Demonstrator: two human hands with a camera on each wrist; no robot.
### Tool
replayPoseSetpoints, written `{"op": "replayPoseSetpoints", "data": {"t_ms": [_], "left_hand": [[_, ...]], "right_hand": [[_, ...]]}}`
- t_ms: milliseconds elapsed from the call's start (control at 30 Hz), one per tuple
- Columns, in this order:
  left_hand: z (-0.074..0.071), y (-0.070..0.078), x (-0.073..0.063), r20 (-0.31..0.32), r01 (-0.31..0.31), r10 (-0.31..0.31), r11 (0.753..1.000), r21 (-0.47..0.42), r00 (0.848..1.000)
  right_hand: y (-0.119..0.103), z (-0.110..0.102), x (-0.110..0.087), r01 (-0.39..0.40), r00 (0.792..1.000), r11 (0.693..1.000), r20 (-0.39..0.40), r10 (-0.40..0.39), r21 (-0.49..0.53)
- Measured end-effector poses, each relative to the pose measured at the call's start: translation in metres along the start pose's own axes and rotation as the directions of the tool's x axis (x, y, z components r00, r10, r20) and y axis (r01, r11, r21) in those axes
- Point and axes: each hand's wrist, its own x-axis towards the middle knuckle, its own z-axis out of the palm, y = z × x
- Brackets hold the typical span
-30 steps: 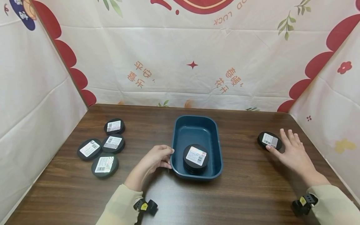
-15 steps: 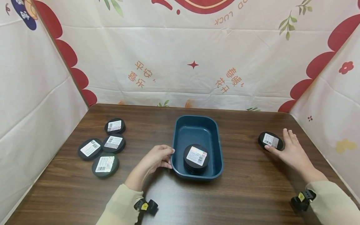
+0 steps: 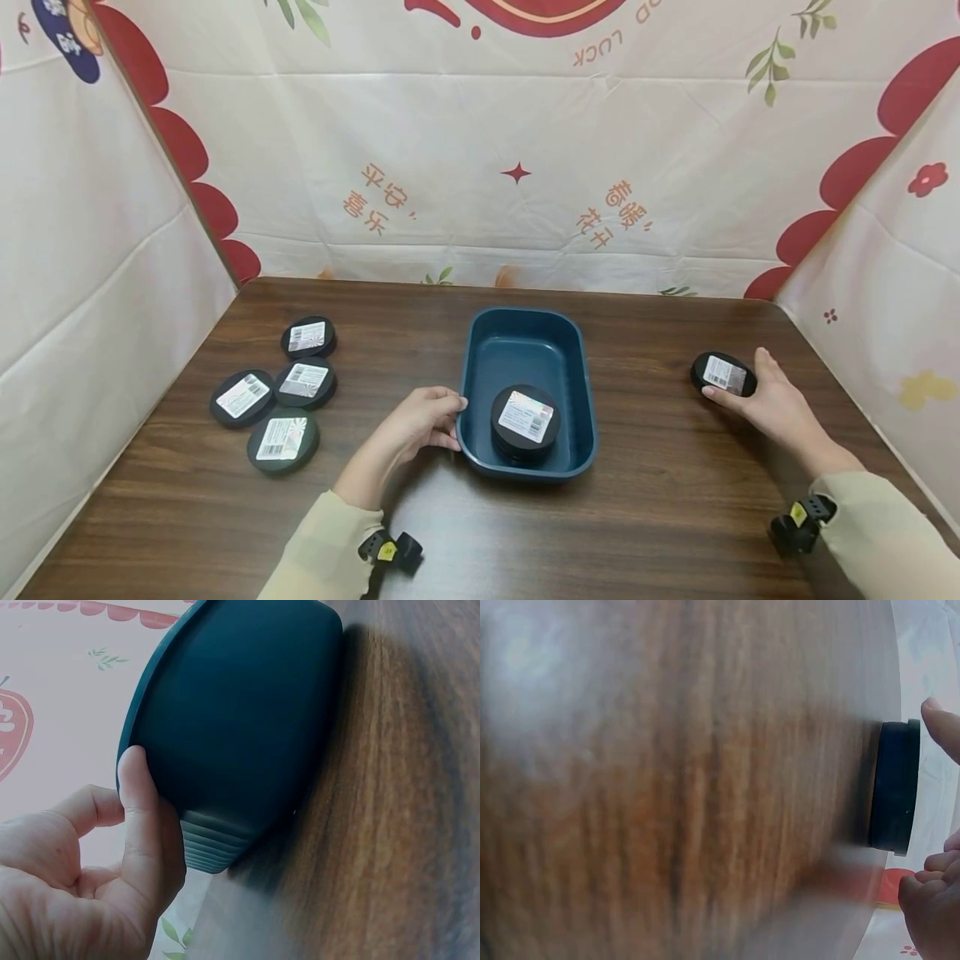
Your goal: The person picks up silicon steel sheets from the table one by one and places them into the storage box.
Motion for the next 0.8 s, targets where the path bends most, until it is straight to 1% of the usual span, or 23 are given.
{"op": "replayPoseSetpoints", "data": {"t_ms": [233, 467, 600, 700, 800], "left_hand": [[-0.0017, -0.0015, -0.0008, -0.001, -0.002, 0.002, 1.0, -0.001, 1.0], [-0.0022, -0.0021, -0.0011, 0.007, -0.003, 0.003, 1.0, -0.009, 1.0], [-0.0017, -0.002, -0.0015, 0.008, -0.002, 0.002, 1.0, -0.009, 1.0], [-0.0012, -0.0016, -0.0018, 0.006, -0.001, 0.001, 1.0, -0.007, 1.0], [-0.0008, -0.0015, -0.0017, 0.003, -0.002, 0.002, 1.0, -0.003, 1.0]], "right_hand": [[0.0014, -0.0002, 0.0013, -0.02, 0.999, 1.0, 0.047, 0.02, 0.017], [0.0016, 0.0005, 0.0053, -0.023, 0.998, 1.0, 0.067, 0.021, 0.019], [-0.0002, 0.0002, 0.0072, -0.04, 0.994, 0.999, 0.1, 0.038, 0.014], [-0.001, 0.0003, 0.008, -0.041, 0.992, 0.999, 0.121, 0.04, 0.006], [-0.001, 0.0003, 0.0082, -0.024, 0.992, 1.0, 0.124, 0.026, -0.01]]}}
